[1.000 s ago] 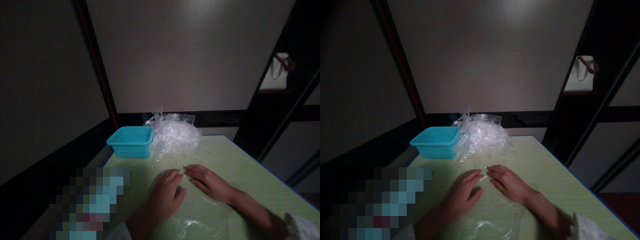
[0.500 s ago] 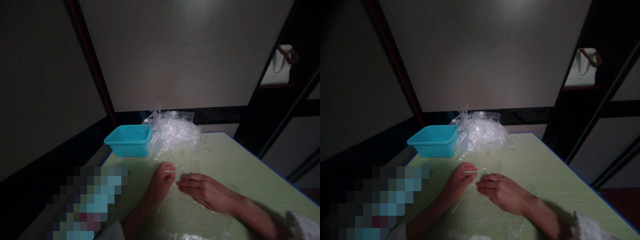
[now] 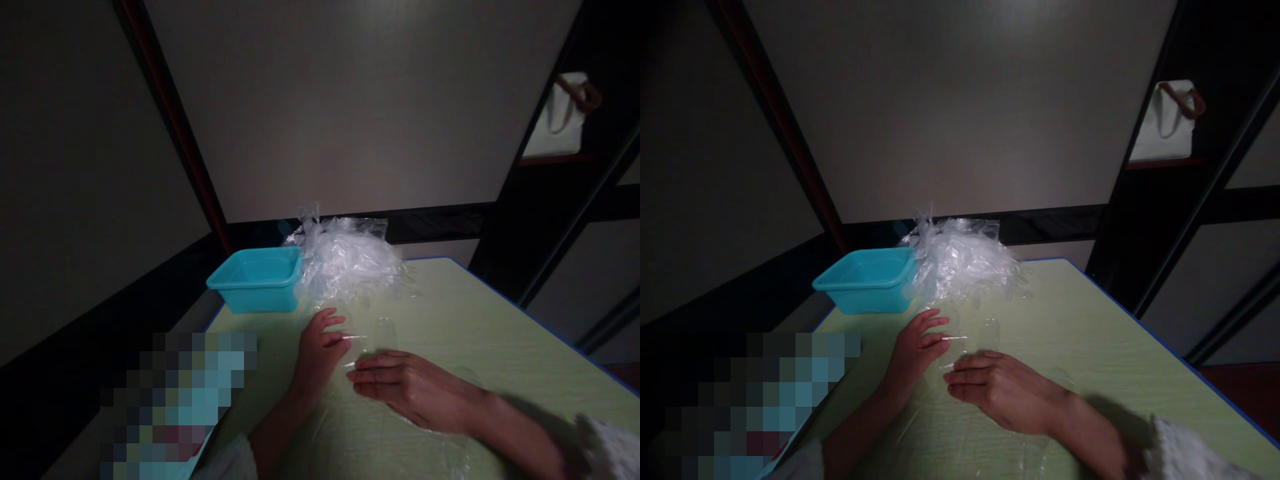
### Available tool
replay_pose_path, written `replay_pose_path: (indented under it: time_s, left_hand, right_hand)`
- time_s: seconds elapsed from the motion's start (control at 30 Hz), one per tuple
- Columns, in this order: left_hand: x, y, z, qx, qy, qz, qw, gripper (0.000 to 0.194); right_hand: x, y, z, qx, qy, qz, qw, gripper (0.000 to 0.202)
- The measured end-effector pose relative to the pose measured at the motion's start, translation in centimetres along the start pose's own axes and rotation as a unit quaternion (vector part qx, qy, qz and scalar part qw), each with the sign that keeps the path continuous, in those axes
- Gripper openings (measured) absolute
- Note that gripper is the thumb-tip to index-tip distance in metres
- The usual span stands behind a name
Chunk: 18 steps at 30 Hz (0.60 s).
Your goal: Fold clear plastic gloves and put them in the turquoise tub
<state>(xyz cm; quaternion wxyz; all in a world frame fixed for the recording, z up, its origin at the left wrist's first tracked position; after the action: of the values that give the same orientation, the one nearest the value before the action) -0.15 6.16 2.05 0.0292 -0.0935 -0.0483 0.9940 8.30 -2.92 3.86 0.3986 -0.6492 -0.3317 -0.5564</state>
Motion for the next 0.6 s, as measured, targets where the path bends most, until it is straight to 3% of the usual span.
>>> replay_pose_path:
  time_s: [0.3,0.6]
  left_hand:
    - [1.6,0.0,2.5,-0.093,-0.039,0.067,0.993,0.042]
    - [0.4,0.7,3.3,-0.14,-0.224,-0.012,0.964,0.027]
  right_hand:
    - [0.4,-0.1,0.1,-0.008,0.001,-0.002,1.0,0.038]
    - [1.5,1.5,3.2,-0.117,0.072,-0.015,0.99,0.035]
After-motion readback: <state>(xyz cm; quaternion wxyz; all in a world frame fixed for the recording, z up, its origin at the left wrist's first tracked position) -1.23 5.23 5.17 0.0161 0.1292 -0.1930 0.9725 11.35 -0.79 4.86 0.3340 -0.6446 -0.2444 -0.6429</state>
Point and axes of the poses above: each hand's wrist, its own y-axis away from the middle knuckle, its own x-axis out of the back of the hand, z = x × y, the point moved 10 cm from there along -y, towards the middle knuckle, and after that the axes turned 10 degrees about y, right-handed, at the moved point
